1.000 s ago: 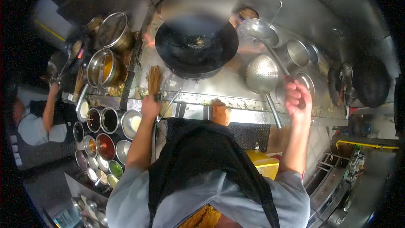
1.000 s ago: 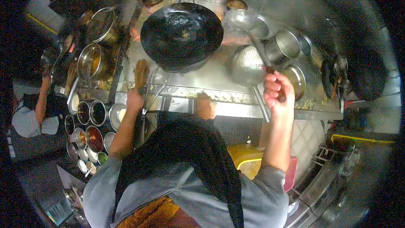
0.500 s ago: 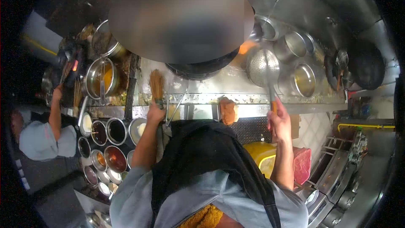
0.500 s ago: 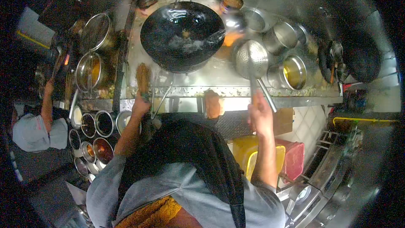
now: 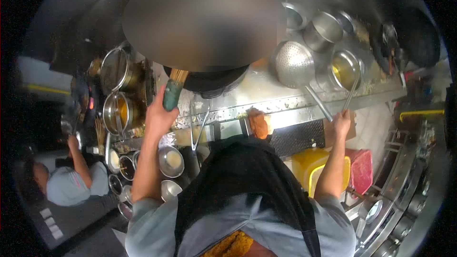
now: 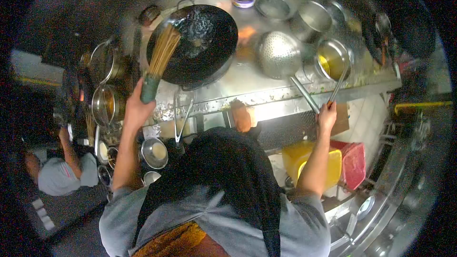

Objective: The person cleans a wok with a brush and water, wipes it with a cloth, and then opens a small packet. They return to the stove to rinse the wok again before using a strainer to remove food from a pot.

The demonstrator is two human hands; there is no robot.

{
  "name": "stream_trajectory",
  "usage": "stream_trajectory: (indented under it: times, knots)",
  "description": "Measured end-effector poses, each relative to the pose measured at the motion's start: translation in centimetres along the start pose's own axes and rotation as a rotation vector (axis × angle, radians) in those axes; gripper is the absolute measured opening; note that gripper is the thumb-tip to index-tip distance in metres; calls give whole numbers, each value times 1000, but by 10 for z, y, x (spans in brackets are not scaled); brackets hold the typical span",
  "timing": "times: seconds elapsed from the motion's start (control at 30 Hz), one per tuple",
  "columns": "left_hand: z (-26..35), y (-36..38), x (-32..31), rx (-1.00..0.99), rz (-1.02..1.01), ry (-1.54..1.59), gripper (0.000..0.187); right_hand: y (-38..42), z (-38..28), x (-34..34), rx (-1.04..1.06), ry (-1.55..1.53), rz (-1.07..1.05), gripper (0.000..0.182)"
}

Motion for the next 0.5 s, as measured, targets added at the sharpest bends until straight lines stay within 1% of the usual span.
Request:
stream_trajectory:
  times: [0.03,0.07,0.1,0.13,0.17,0.2,0.23,0.27,0.3,0.33,0.37,0.4,0.43,0.47,0.5]
  knots:
    - [18,-18,2,19,-76,-197,75,-15,11,-4,34,-32,-50,46]
    - [33,-39,0,-70,-130,-246,70,-31,23,-4,71,-63,-91,47]
    - [42,-61,-7,-43,-290,-376,72,-42,29,-6,125,12,-128,55]
    - [44,-82,-23,-69,-419,-387,73,-32,18,1,257,334,140,59]
    - [41,-101,-41,-101,-553,-401,74,-5,-12,5,299,443,268,69]
    - [22,-116,-72,-94,-720,-442,75,19,-47,10,374,491,373,68]
    - [7,-138,-107,-108,-889,-486,75,33,-60,13,440,496,386,63]
    - [9,-170,-127,-137,-840,-556,74,62,-94,17,385,352,400,55]
    - [5,-197,-148,-190,-800,-616,73,70,-81,11,499,-73,400,50]
    - [-16,-230,-166,-407,-664,-437,68,95,-100,14,465,310,356,49]
    - [29,-221,-160,-77,-777,-458,65,100,-75,2,541,229,288,50]
    - [-7,-236,-176,-155,-812,-397,63,128,-93,10,579,98,306,54]
    - [-37,-238,-185,-275,-940,-487,67,140,-79,8,560,84,224,58]
    - [-74,-233,-182,-518,-912,-528,71,156,-69,13,572,138,200,60]
    - [-30,-202,-164,-677,-936,-538,75,172,-62,13,582,183,162,63]
Point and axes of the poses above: each hand's wrist, its own y-axis away from the middle knuckle, its own x-axis out of the back of the hand, z = x × y, the point moved 5 cm from there along -y, towards the middle knuckle, and after that the axes turned 3 degrees about -x, right-handed, at the moved point
